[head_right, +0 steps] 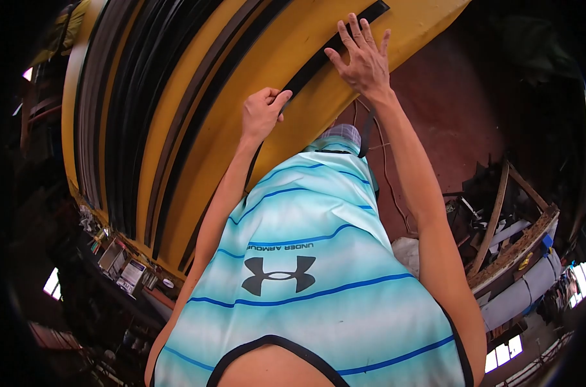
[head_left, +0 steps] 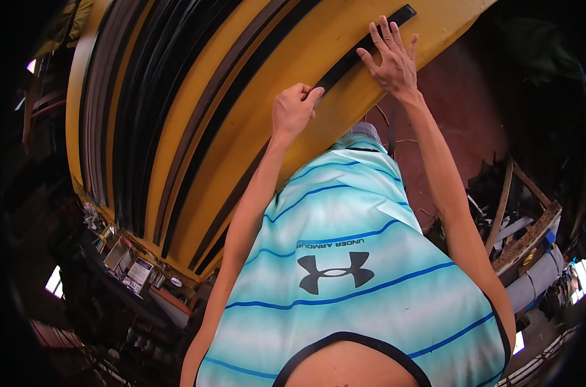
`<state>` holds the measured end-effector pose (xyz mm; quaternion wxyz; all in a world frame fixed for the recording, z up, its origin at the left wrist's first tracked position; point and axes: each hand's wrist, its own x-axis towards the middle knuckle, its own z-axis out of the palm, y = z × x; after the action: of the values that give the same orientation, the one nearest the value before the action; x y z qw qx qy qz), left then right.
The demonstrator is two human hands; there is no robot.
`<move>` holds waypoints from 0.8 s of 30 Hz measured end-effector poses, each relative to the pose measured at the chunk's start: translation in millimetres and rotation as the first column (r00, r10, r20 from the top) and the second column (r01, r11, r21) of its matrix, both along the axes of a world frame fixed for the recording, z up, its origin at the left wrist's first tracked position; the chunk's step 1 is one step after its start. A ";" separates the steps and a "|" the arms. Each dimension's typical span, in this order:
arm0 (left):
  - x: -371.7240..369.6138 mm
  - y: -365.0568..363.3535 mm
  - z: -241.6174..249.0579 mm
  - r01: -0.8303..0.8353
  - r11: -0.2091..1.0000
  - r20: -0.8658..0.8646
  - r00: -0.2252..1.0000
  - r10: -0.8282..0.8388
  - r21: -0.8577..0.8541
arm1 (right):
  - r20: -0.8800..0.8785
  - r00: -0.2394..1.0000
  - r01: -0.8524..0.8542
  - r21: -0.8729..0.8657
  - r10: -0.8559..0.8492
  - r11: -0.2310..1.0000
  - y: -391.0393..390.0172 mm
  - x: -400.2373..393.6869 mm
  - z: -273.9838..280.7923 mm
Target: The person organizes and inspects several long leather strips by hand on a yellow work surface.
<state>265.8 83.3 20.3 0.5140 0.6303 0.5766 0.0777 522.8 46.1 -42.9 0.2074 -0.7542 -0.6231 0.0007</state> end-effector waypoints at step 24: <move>40.5 28.5 13.7 0.042 0.970 0.059 0.998 -0.028 -0.239 | -0.052 0.998 0.020 -0.036 -0.022 0.999 -1.7 -3.4 1.1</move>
<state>306.3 111.8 34.0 0.6033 0.5714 0.5562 0.0157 519.4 44.4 -41.9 0.2104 -0.7638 -0.6095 0.0292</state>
